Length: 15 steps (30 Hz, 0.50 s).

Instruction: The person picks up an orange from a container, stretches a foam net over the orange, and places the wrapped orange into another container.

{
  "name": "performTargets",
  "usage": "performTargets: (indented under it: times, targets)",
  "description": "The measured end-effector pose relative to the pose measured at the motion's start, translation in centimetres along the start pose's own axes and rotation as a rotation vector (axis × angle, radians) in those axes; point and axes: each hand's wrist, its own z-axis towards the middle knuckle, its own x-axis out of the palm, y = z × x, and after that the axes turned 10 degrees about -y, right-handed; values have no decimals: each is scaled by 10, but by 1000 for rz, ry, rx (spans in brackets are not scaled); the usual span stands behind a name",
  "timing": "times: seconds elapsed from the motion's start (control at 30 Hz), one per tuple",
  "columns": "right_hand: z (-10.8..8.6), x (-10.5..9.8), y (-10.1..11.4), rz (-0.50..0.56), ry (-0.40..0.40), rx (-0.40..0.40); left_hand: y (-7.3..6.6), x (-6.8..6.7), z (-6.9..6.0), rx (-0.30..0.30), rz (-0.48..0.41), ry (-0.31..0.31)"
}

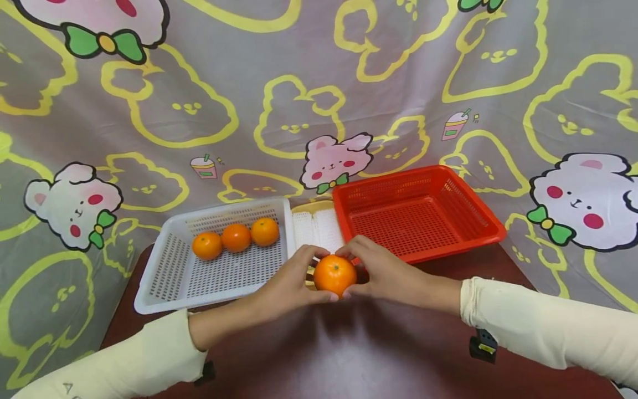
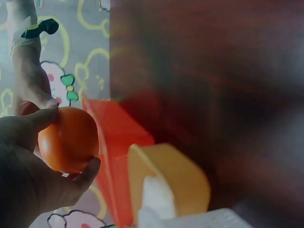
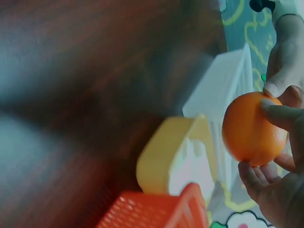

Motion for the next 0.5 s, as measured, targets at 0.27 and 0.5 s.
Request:
performTargets:
  times: [0.27, 0.5]
  targets:
    - [-21, 26, -4, 100, 70, -70, 21, 23, -36, 47, 88, -1]
    - [-33, 50, -11, 143, 98, -92, 37, 45, -54, 17, 82, -28]
